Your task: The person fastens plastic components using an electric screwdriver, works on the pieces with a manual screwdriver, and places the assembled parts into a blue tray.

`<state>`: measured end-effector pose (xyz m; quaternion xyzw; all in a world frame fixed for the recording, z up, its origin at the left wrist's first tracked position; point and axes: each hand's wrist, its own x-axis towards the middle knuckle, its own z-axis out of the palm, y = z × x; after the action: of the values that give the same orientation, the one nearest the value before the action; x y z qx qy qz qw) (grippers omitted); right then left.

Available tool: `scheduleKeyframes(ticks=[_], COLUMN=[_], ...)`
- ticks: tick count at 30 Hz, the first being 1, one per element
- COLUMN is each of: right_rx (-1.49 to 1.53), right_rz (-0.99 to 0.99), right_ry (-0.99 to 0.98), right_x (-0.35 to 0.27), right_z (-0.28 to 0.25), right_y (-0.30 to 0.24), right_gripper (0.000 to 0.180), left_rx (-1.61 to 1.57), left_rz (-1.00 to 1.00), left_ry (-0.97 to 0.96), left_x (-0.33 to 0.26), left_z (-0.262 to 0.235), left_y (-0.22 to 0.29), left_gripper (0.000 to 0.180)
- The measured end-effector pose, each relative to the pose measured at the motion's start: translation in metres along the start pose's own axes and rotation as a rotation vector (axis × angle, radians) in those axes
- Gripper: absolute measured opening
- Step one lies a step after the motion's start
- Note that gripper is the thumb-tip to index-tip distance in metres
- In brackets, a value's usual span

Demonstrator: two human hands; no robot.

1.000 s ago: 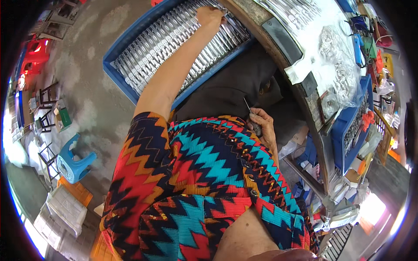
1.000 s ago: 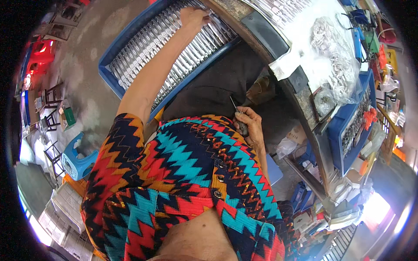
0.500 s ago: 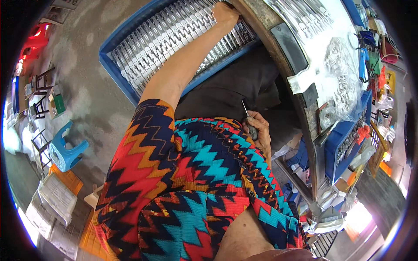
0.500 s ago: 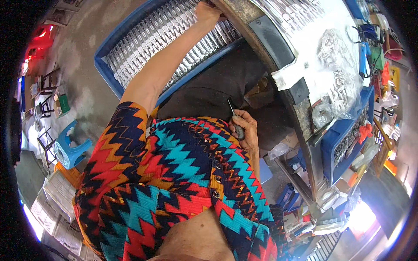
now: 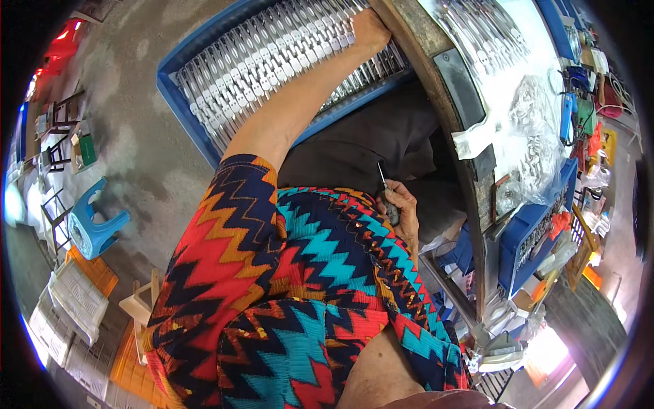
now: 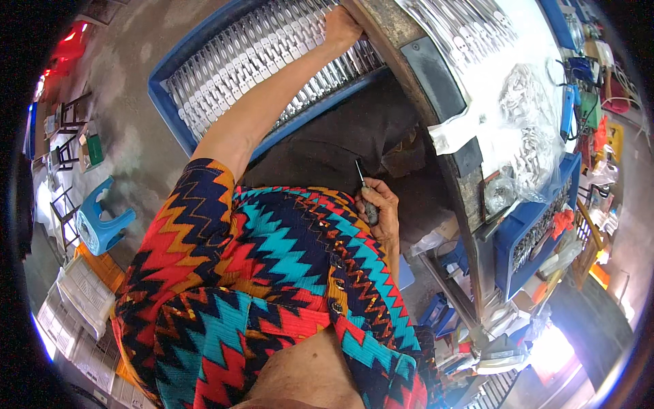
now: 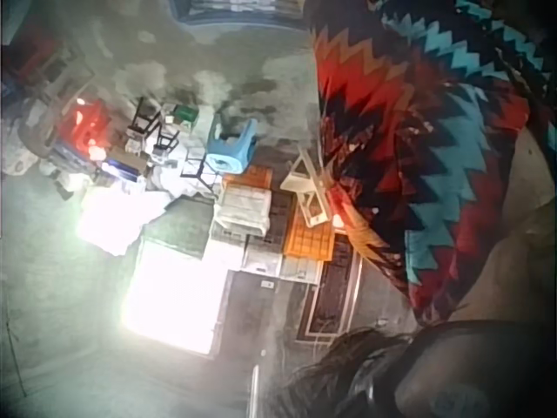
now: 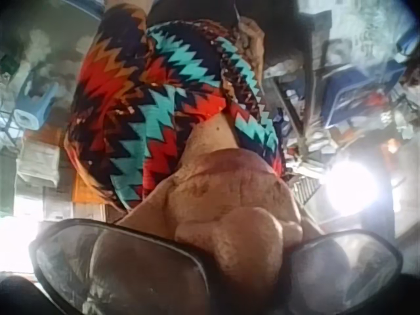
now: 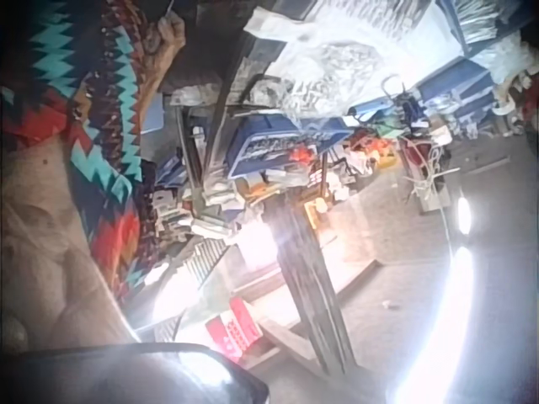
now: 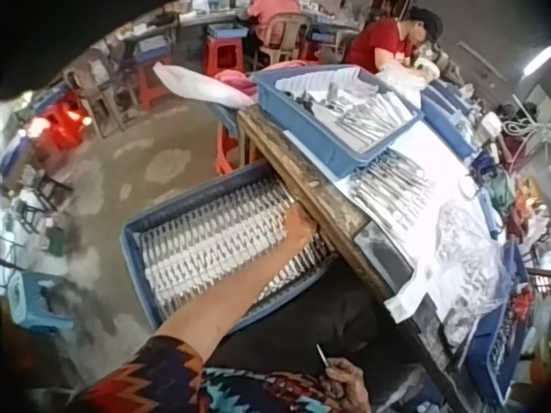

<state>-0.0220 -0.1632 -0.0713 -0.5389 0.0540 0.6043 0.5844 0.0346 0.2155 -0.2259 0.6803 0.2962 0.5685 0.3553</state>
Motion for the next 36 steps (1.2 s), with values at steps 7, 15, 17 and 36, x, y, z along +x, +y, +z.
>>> scheduleKeyframes(ticks=[7, 15, 17, 36], right_rx=[0.013, -0.02, -0.02, -0.015], right_rz=[-0.02, -0.02, -0.039, -0.019], right_ry=[0.008, 0.01, 0.016, 0.04], right_x=[-0.002, -0.005, -0.005, -0.006], right_z=[-0.008, -0.004, -0.004, -0.007], right_y=[-0.001, -0.003, -0.001, -0.004], right_gripper=[0.019, 0.019, 0.019, 0.019], left_rx=[0.118, 0.231, 0.264, -0.08], left_rz=[-0.386, -0.114, -0.189, -0.609], left_ry=[-0.29, -0.395, -0.538, -0.229], left_x=[0.002, -0.019, -0.018, -0.027], left_z=[-0.019, -0.005, -0.005, -0.065], left_y=[0.106, 0.096, 0.097, 0.142], left_gripper=[0.018, 0.049, 0.063, 0.044])
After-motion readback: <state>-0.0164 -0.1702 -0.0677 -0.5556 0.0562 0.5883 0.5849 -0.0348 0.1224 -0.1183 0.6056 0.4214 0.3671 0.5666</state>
